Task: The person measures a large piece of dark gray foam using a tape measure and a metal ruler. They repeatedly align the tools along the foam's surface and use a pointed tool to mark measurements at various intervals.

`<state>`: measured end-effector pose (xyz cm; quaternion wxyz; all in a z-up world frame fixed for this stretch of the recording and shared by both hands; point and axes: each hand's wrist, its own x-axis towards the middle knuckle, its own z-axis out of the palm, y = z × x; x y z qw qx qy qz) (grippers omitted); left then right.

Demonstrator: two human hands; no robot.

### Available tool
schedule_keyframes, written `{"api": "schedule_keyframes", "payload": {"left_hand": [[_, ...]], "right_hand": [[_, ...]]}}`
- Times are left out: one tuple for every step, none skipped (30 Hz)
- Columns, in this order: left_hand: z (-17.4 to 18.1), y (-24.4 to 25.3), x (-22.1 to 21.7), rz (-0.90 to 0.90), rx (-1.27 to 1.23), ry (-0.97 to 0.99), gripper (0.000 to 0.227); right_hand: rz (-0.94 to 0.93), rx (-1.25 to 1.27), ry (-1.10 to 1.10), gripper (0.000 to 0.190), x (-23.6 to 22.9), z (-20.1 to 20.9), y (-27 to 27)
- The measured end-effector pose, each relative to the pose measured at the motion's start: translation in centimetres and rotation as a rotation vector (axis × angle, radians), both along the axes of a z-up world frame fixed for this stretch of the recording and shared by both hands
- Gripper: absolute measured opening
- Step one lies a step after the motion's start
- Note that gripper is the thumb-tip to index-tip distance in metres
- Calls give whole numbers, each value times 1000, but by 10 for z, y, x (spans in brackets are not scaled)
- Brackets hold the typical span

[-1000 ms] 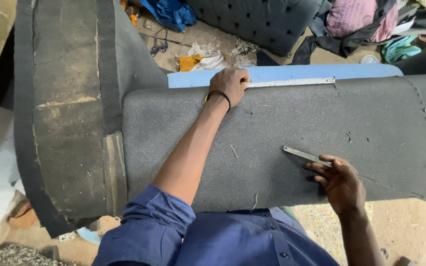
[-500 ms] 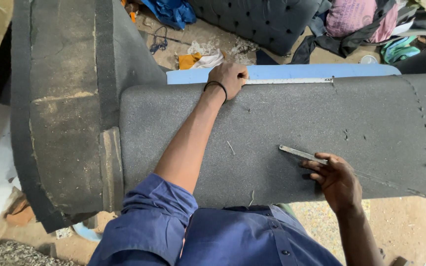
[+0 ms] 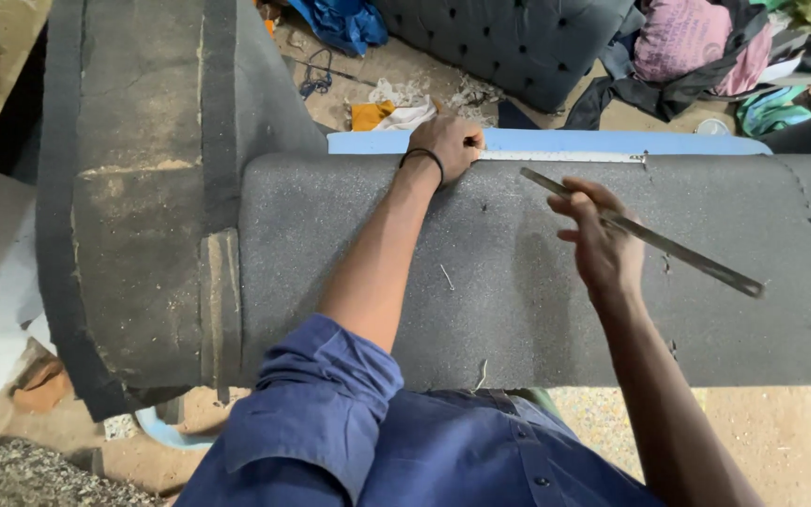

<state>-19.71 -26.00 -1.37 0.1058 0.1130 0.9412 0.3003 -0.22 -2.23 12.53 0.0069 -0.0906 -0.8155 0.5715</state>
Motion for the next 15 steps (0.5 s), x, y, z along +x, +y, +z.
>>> {"api": "schedule_keyframes", "payload": {"left_hand": [[-4,2,-1,6,1,-1,7],[-8,2,-3,26,12,8,5],[-12,2,-5,45,22,17,5],[-11,1,-5,55,22,16,5],[-10,1,-5,38,20,8,6],[-10,2,-6,20,20,0,9],[-13,2,-8,27,22,-2,9],[-16,2,-9,11,24,14,9],[-19,3,-10,-5,25,30,8],[-23,3,-11,1,26,25,8],[-26,3,-13,4,12,21,8],[-29,3,-16,5,-4,18,8],[-26,3,-14,10,-3,16,8],[-22,4,-13,4,1,9,7],[-18,4,-12,-3,4,3,6]], "right_hand": [[6,1,-1,34,-3,-3,-5],[30,51,46,34,-8,-6,-11],[54,101,94,35,-12,-8,-16],[64,101,92,35,-14,-7,-21],[63,136,96,34,-16,-5,-25],[59,173,100,34,-18,-4,-29],[66,175,98,34,-20,-6,-31],[63,212,103,33,-22,-8,-33],[60,249,109,32,-24,-11,-35],[67,250,105,32,-25,-12,-37],[65,267,125,31,-27,-13,-39],[63,284,146,30,-29,-14,-41],[68,285,144,30,-29,-14,-41],[69,302,136,32,-29,-13,-41],[70,319,128,34,-28,-12,-41]]}}
